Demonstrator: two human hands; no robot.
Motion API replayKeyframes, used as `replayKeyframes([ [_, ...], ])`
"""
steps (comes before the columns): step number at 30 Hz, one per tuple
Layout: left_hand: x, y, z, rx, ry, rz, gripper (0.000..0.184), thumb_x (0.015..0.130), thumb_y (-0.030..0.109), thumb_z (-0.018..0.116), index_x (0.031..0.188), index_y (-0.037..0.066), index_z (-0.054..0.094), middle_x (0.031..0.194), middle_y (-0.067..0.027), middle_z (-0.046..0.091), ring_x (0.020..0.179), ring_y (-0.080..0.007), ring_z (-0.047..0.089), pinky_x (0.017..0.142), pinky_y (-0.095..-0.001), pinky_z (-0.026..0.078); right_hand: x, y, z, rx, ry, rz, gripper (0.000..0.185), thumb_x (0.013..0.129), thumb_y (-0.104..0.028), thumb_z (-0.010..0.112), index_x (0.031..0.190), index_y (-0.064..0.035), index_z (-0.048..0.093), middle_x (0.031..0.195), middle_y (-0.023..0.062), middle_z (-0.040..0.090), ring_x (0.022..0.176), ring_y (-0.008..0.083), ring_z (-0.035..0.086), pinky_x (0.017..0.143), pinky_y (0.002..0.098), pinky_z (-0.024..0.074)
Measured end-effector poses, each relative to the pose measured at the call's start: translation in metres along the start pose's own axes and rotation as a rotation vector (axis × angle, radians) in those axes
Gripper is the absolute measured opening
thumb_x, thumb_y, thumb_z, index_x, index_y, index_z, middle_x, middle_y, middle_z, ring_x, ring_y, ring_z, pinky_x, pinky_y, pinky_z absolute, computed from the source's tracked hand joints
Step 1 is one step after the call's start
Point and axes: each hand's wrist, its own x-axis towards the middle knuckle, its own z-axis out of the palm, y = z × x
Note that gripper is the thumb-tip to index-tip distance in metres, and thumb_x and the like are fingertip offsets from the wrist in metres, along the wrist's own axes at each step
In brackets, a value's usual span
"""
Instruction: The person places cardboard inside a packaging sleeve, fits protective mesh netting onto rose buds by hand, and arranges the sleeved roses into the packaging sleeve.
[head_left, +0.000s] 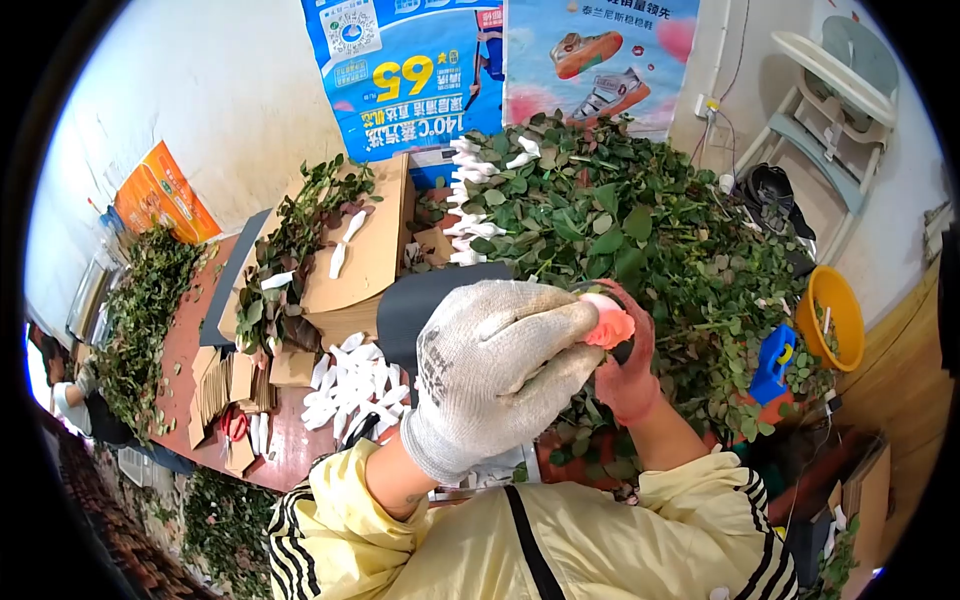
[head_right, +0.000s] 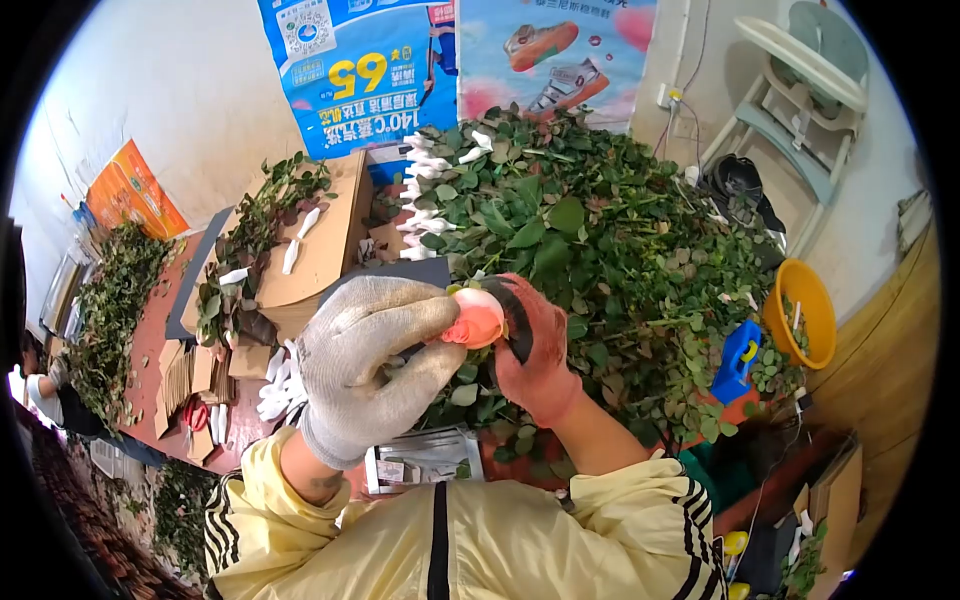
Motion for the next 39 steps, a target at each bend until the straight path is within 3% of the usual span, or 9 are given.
replayKeyframes([
  [8,0.004,0.000,-0.001,0.072,0.012,0.094,0.022,0.062,-0.003,0.068,0.083,0.001,0.065,0.081,-0.0127,0.064,0.072,-0.0261,0.061,0.065,-0.0344,0.050,0.003,-0.004,0.003,0.032,0.046,0.014,0.055,0.071,0.000,0.068,0.121,0.0060,0.045,0.114,0.0185,0.059,0.103,0.0320,0.058,0.090,0.0397,0.0456],
  [14,0.007,0.011,-0.016,-0.054,0.249,-0.024,0.013,0.065,-0.001,0.061,0.077,0.003,0.063,0.075,-0.0107,0.062,0.070,-0.0258,0.061,0.067,-0.0339,0.048,-0.005,-0.005,0.005,-0.008,0.123,0.057,0.049,0.073,0.003,0.064,0.120,0.0010,0.050,0.116,0.0134,0.058,0.105,0.0290,0.055,0.093,0.0375,0.0417],
  [18,0.002,-0.013,-0.021,-0.197,0.109,-0.312,0.030,0.077,0.017,0.062,0.098,-0.003,0.060,0.089,-0.0156,0.060,0.079,-0.0279,0.059,0.074,-0.0350,0.048,-0.003,-0.008,0.001,0.077,0.113,0.136,0.046,0.074,0.003,0.063,0.118,-0.0011,0.053,0.118,0.0126,0.057,0.105,0.0280,0.055,0.094,0.0363,0.0407],
  [20,-0.002,-0.010,-0.023,-0.187,-0.077,-0.277,0.055,0.073,0.023,0.070,0.118,-0.004,0.053,0.108,-0.0203,0.058,0.097,-0.0334,0.058,0.087,-0.0397,0.045,-0.003,-0.009,-0.002,0.018,0.076,0.145,0.046,0.075,0.002,0.063,0.119,-0.0014,0.052,0.118,0.0126,0.057,0.105,0.0278,0.054,0.093,0.0362,0.0405],
  [22,-0.001,-0.009,-0.020,-0.091,-0.266,-0.078,0.062,0.071,0.022,0.071,0.123,-0.003,0.049,0.121,-0.0234,0.052,0.111,-0.0373,0.052,0.095,-0.0429,0.041,-0.007,-0.008,0.000,0.017,0.087,0.178,0.047,0.076,0.001,0.062,0.122,-0.0014,0.050,0.119,0.0121,0.057,0.104,0.0279,0.054,0.095,0.0371,0.0392],
  [23,0.001,-0.005,-0.020,-0.093,-0.369,-0.067,0.067,0.070,0.022,0.072,0.126,-0.003,0.047,0.126,-0.0245,0.048,0.118,-0.0398,0.047,0.100,-0.0447,0.037,-0.010,-0.006,0.000,0.081,0.051,0.185,0.062,0.067,0.003,0.060,0.127,-0.0054,0.045,0.129,0.0122,0.048,0.116,0.0288,0.047,0.097,0.0389,0.0315],
  [34,-0.003,-0.003,0.005,-0.136,-0.257,-0.059,0.065,0.067,0.017,0.076,0.124,-0.001,0.050,0.123,-0.0187,0.055,0.110,-0.0365,0.054,0.093,-0.0417,0.043,-0.018,-0.004,0.003,0.041,0.058,0.146,0.062,0.066,0.001,0.062,0.125,-0.0016,0.044,0.129,0.0149,0.048,0.114,0.0325,0.047,0.094,0.0415,0.0325],
  [35,-0.004,-0.004,0.006,-0.140,-0.253,-0.085,0.064,0.067,0.017,0.076,0.123,0.000,0.051,0.122,-0.0184,0.056,0.109,-0.0363,0.055,0.093,-0.0413,0.043,-0.018,-0.009,0.000,0.038,0.062,0.163,0.057,0.077,0.000,0.061,0.131,-0.0013,0.040,0.126,0.0147,0.048,0.110,0.0323,0.046,0.098,0.0412,0.0357],
  [39,0.000,-0.002,0.011,-0.140,-0.269,-0.128,0.061,0.068,0.017,0.076,0.122,0.002,0.053,0.119,-0.0175,0.058,0.105,-0.0353,0.057,0.091,-0.0402,0.044,-0.020,-0.010,-0.001,0.016,0.079,0.166,0.060,0.078,-0.003,0.064,0.132,-0.0021,0.039,0.121,0.0157,0.050,0.109,0.0318,0.048,0.095,0.0411,0.0389],
])
